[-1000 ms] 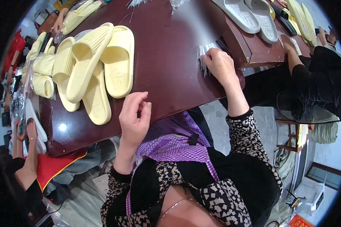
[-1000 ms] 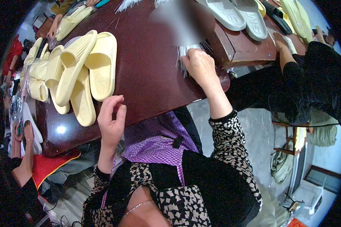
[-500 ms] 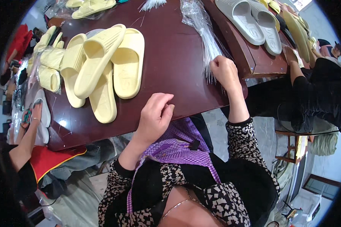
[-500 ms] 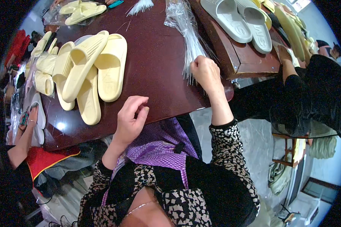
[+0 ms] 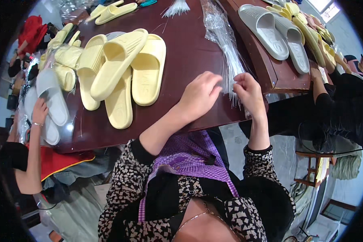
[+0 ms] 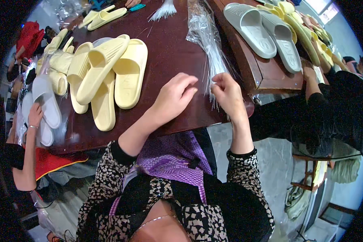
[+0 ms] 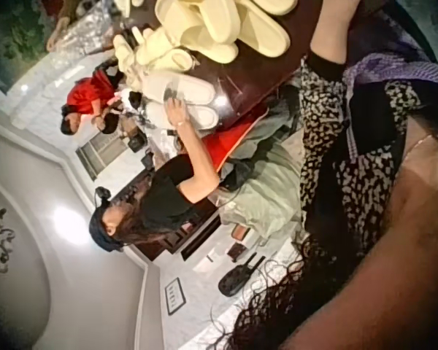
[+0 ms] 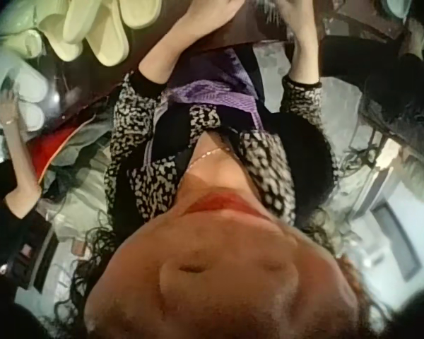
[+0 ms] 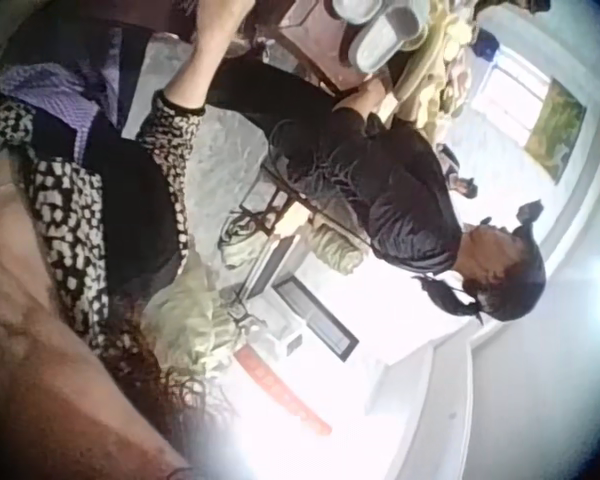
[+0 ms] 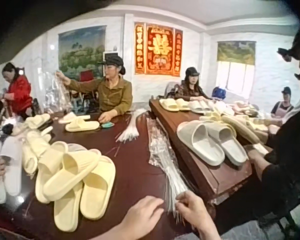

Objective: The person pairs slippers together on the table, threads plastic fastener ties through each pair by hand to secure them, and arranges the slippers across the work surface.

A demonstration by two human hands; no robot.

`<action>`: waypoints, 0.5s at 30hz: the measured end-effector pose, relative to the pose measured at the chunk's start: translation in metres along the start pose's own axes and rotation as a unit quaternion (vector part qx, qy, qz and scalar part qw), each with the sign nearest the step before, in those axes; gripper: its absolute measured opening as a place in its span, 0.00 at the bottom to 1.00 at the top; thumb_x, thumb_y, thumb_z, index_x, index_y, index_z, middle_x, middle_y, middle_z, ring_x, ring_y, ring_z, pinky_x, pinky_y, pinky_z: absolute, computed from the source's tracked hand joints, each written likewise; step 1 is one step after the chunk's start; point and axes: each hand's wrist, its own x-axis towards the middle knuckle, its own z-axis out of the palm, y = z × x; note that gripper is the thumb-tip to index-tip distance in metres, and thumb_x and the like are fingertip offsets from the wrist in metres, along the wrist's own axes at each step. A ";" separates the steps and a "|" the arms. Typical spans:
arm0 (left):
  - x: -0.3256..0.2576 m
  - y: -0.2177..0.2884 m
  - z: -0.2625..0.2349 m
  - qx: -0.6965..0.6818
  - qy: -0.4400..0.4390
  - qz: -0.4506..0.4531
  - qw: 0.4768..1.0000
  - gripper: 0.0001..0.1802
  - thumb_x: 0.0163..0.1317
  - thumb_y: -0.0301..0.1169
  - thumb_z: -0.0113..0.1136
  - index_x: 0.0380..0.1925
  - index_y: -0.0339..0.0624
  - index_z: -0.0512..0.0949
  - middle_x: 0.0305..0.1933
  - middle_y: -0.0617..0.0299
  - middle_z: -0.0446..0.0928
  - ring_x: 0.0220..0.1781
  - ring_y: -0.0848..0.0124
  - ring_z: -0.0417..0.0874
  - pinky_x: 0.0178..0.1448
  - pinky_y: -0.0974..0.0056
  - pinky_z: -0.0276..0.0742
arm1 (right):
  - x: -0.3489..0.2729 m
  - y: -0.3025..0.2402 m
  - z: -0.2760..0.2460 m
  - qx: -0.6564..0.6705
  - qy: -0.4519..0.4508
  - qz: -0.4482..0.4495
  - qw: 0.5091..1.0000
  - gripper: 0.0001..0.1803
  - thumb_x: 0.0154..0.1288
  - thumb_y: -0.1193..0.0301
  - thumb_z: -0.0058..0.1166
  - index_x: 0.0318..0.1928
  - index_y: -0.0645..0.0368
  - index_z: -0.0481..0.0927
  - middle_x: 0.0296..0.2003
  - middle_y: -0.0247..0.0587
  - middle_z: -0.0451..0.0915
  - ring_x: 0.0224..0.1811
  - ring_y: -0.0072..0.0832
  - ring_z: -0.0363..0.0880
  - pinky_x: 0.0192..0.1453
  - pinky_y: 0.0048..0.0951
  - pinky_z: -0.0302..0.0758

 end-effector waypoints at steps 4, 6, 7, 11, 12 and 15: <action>0.017 -0.015 0.020 0.045 0.008 0.000 0.999 0.11 0.55 0.23 0.58 0.40 0.35 0.76 0.38 0.52 0.75 0.43 0.55 0.78 0.47 0.57 0.75 | -0.003 -0.002 0.005 0.030 -0.030 0.023 0.999 0.09 0.60 0.81 0.52 0.41 0.63 0.72 0.24 0.28 0.73 0.24 0.12 0.69 0.25 0.15 0.65; 0.021 -0.023 0.027 0.065 0.013 0.008 0.998 0.11 0.55 0.22 0.58 0.39 0.35 0.77 0.38 0.53 0.76 0.42 0.56 0.79 0.46 0.58 0.75 | -0.005 0.000 0.006 0.047 -0.034 0.029 0.998 0.09 0.60 0.81 0.52 0.41 0.62 0.72 0.24 0.28 0.73 0.24 0.12 0.69 0.25 0.15 0.65; 0.023 -0.027 0.029 0.081 0.006 0.040 0.996 0.10 0.54 0.22 0.58 0.38 0.35 0.77 0.38 0.54 0.76 0.42 0.57 0.78 0.46 0.57 0.75 | -0.006 0.001 0.007 0.063 -0.040 0.033 0.997 0.09 0.60 0.81 0.52 0.41 0.62 0.71 0.24 0.27 0.73 0.24 0.12 0.68 0.25 0.15 0.64; 0.027 -0.032 0.035 0.126 -0.021 0.115 0.985 0.09 0.53 0.22 0.59 0.36 0.38 0.77 0.38 0.56 0.76 0.41 0.58 0.77 0.46 0.57 0.74 | -0.007 0.004 0.008 0.098 -0.046 0.034 0.994 0.09 0.60 0.82 0.52 0.40 0.62 0.71 0.25 0.27 0.73 0.23 0.12 0.68 0.25 0.15 0.64; 0.028 -0.032 0.035 0.138 -0.031 0.127 0.982 0.08 0.53 0.22 0.59 0.35 0.38 0.78 0.38 0.57 0.76 0.39 0.59 0.77 0.45 0.57 0.74 | -0.007 0.004 0.007 0.105 -0.048 0.032 0.993 0.09 0.60 0.82 0.52 0.40 0.62 0.71 0.25 0.28 0.73 0.23 0.12 0.68 0.25 0.15 0.64; 0.029 -0.034 0.034 0.152 -0.041 0.147 0.977 0.07 0.53 0.22 0.59 0.33 0.40 0.77 0.37 0.58 0.75 0.38 0.59 0.77 0.44 0.57 0.74 | -0.006 0.004 0.004 0.133 -0.064 0.041 0.988 0.09 0.60 0.82 0.52 0.41 0.62 0.72 0.25 0.27 0.73 0.23 0.11 0.68 0.25 0.14 0.64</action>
